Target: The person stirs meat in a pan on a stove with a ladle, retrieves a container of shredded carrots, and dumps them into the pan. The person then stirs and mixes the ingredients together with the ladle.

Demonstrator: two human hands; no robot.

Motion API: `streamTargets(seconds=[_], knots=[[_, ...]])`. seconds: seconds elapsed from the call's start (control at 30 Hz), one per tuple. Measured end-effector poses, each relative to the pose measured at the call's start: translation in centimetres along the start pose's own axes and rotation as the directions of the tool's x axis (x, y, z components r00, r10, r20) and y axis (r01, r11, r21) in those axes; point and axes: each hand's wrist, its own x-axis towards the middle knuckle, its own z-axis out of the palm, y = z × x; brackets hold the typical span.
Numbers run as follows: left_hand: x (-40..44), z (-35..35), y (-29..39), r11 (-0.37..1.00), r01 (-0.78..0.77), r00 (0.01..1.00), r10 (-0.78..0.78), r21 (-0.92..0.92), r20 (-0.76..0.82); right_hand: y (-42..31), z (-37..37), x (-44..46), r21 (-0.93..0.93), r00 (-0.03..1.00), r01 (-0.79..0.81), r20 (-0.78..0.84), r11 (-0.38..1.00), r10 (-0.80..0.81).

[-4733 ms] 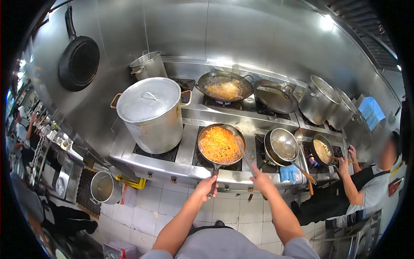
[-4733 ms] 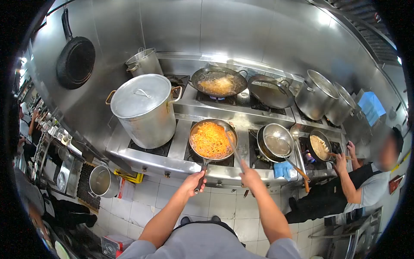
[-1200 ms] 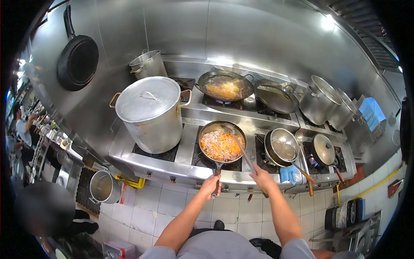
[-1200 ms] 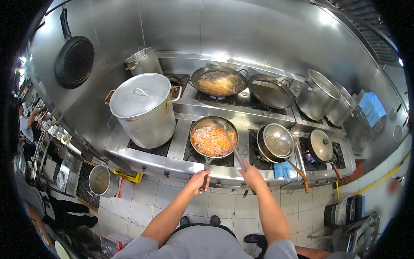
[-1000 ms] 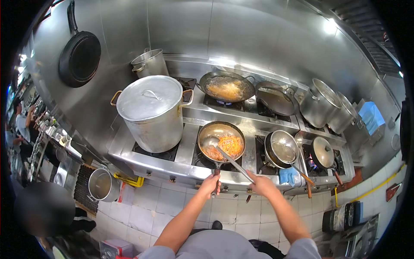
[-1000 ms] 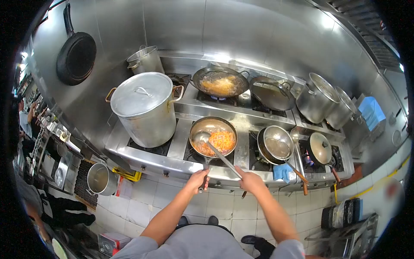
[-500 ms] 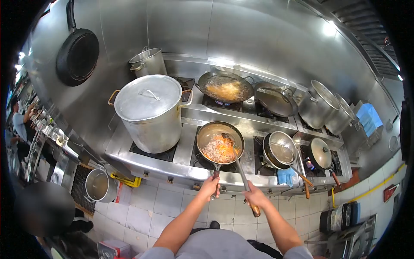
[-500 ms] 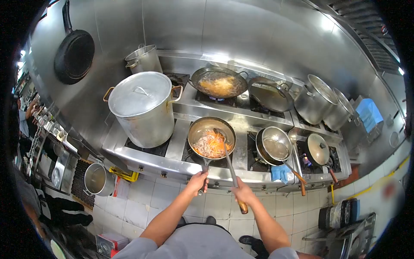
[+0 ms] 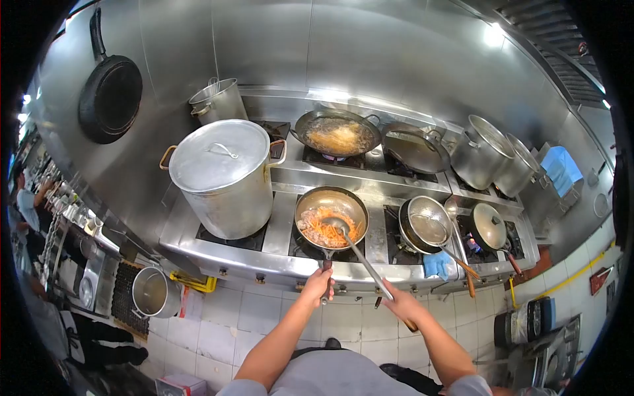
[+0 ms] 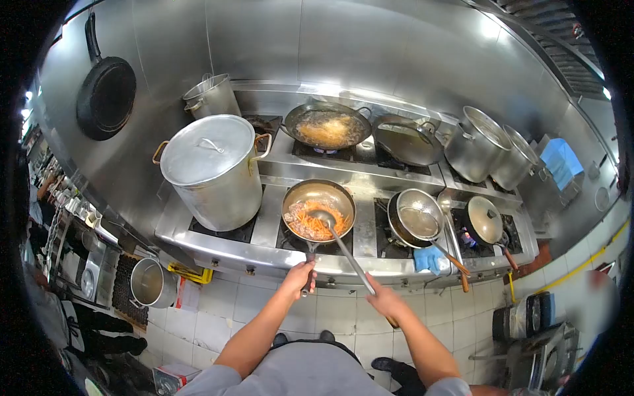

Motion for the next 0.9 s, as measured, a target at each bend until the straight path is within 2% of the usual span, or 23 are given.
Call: streamTargets(seconds=[0.07,0.1,0.17,0.2,0.23,0.3,0.4,0.5,0.57,0.63,0.67,0.7,0.77,0.9], knots=[[-0.1,0.0,-0.5,1.0,-0.013,1.0,0.013,-0.002,-0.002,0.0,0.8,3.2,-0.04,0.99,0.058,-0.125,0.998,-0.062],[-0.2,0.0,-0.4,1.0,-0.015,1.0,0.015,0.003,0.002,-0.7,0.8,3.3,-0.039,0.99,0.063,-0.127,0.997,-0.067],[-0.2,-0.3,0.0,1.0,-0.025,1.0,0.025,0.01,0.0,-2.6,0.3,2.6,-0.01,0.996,0.048,-0.068,0.999,-0.049],[-0.2,-0.4,0.0,1.0,-0.017,1.0,0.017,0.016,0.002,-4.6,-0.9,0.4,-0.031,0.999,-0.023,0.032,0.999,0.024],[-0.1,-0.4,0.1,1.0,-0.009,1.0,0.009,0.018,0.006,-3.6,-0.6,0.0,-0.035,0.999,-0.021,0.032,0.999,0.022],[0.0,-0.5,0.0,1.0,-0.002,1.0,0.002,-0.012,0.014,0.2,0.0,-1.4,-0.066,0.984,0.174,-0.022,0.983,-0.176],[0.1,-0.9,-0.2,1.0,-0.017,1.0,0.018,-0.015,0.023,2.1,-3.3,0.0,-0.137,0.995,0.098,0.014,0.986,-0.097],[0.2,-0.9,-0.2,0.999,-0.019,0.999,0.02,-0.025,0.041,-0.4,-2.8,4.0,-0.048,0.998,0.024,-0.06,0.999,-0.027],[0.2,-1.0,-0.2,0.998,-0.004,0.999,0.006,-0.061,0.04,-1.7,-1.3,5.1,-0.031,0.992,0.084,-0.094,0.996,-0.087],[0.4,-1.3,-0.2,1.0,0.005,1.0,-0.005,-0.009,0.022,-4.7,-2.2,2.6,0.109,0.988,-0.093,0.131,0.99,0.079],[0.3,-1.2,0.0,1.0,0.002,1.0,-0.002,-0.008,0.023,-3.1,-2.3,2.1,0.092,0.99,-0.023,0.138,0.995,0.01],[-0.1,-1.2,0.2,0.999,0.014,1.0,-0.013,-0.031,0.023,-1.0,-2.7,1.8,0.088,0.99,-0.023,0.137,0.996,0.011],[-0.3,-1.2,0.1,0.998,0.024,1.0,-0.023,-0.062,0.017,2.4,-3.7,1.4,-0.073,0.983,0.17,-0.063,0.983,-0.175],[0.0,-1.9,0.5,0.993,0.031,0.999,-0.026,-0.112,0.046,0.0,-6.7,-3.2,-0.197,0.967,0.173,-0.153,0.965,-0.204]])
